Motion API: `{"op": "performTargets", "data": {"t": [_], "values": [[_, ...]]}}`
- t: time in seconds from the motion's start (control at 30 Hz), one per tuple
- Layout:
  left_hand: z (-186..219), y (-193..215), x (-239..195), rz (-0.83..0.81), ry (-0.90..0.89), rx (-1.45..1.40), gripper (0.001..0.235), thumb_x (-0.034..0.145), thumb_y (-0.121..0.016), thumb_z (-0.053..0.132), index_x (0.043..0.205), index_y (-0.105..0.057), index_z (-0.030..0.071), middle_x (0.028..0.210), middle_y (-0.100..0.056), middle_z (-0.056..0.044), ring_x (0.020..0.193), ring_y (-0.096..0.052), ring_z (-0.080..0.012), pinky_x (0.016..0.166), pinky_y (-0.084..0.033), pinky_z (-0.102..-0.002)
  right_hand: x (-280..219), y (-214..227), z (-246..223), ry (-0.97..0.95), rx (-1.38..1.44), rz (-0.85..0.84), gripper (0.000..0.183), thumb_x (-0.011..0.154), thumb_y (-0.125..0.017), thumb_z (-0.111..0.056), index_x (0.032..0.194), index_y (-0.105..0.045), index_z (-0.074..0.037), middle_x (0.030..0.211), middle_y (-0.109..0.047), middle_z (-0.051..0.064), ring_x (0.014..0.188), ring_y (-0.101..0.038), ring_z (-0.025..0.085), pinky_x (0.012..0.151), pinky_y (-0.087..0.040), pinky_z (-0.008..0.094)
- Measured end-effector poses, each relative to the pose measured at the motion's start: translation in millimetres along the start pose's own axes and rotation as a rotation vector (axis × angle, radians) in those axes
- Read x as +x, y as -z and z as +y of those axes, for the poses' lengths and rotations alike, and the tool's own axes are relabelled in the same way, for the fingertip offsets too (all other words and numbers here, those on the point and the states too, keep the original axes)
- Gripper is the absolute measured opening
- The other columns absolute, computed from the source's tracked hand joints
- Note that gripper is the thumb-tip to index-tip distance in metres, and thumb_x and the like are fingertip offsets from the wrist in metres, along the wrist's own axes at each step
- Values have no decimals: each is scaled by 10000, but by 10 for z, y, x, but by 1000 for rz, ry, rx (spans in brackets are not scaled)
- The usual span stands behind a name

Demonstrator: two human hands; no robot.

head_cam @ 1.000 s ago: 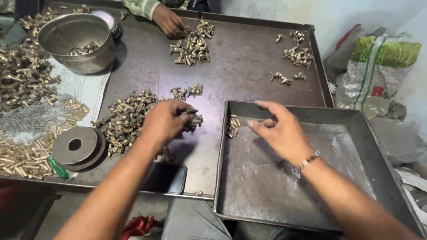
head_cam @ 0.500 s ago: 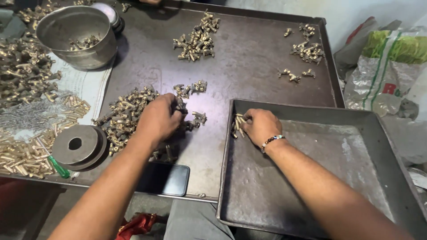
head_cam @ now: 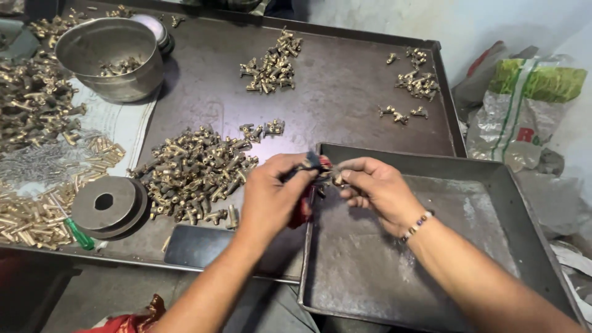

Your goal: Inspecting and sorting small brass metal components at a workbench into a tray.

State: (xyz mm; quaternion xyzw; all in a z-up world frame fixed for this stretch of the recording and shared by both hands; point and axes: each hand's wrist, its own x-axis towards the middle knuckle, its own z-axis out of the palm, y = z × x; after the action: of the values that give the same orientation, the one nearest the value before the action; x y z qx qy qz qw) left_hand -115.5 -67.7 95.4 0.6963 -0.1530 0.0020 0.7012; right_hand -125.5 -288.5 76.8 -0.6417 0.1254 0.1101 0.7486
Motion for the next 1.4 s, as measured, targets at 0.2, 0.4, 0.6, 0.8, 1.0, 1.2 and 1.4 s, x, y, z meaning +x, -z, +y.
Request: {"op": "performTargets", "data": {"t": [0.2,0.4,0.6,0.8,1.0,1.2,1.4], "values": [[-62,-183,-167,-9,-470,311,128,962,-698,84,1076,-728,33,967,-719,-115,844,-704,-210,743,-571,-330,-336,-44,90,-25,191,-42,188,987,-642,-179,1039,-656,1,904,-747,90,790,-728,154,707,-609,294],[-40,-260,-218,-97,63,72,144,947,-685,144,954,-721,5,751,-695,-60,604,-633,-154,543,-513,-331,-517,-150,201,167,-46,61,135,937,-689,-100,1008,-703,14,877,-772,122,766,-741,164,710,-610,301],[-620,-89,-30,-238,197,13,321,994,-671,281,866,-729,-8,653,-656,-30,570,-573,-103,518,-481,-343,-764,-274,29,738,-761,98,146,867,-773,-64,1001,-764,-6,902,-802,34,793,-759,88,710,-593,216],[-492,315,610,-23,221,896,316,854,-771,393,923,-762,85,829,-738,-142,793,-718,-309,734,-549,-436,-724,-126,41,432,-323,152,175,896,-739,-13,1065,-745,34,915,-776,75,822,-706,101,730,-569,237],[-901,597,1282,-58,-92,1144,221,835,-722,218,1042,-786,174,1026,-711,-152,903,-685,-392,772,-542,-505,-768,-42,-63,273,-149,128,220,884,-706,0,1094,-713,63,983,-784,126,880,-736,144,812,-610,283],[-1524,598,1730,-255,-196,1451,198,836,-648,83,962,-789,142,1050,-723,-131,950,-721,-357,795,-579,-460,-748,14,-112,218,-175,151,200,880,-714,-4,1069,-718,60,987,-790,130,865,-741,151,803,-613,288],[-1252,525,1713,-203,-143,1474,139,871,-679,159,906,-796,93,952,-754,-173,889,-727,-371,760,-573,-460,-722,45,-141,209,-161,166,205,884,-709,-20,1077,-715,48,998,-795,121,869,-742,143,802,-613,285]]}}
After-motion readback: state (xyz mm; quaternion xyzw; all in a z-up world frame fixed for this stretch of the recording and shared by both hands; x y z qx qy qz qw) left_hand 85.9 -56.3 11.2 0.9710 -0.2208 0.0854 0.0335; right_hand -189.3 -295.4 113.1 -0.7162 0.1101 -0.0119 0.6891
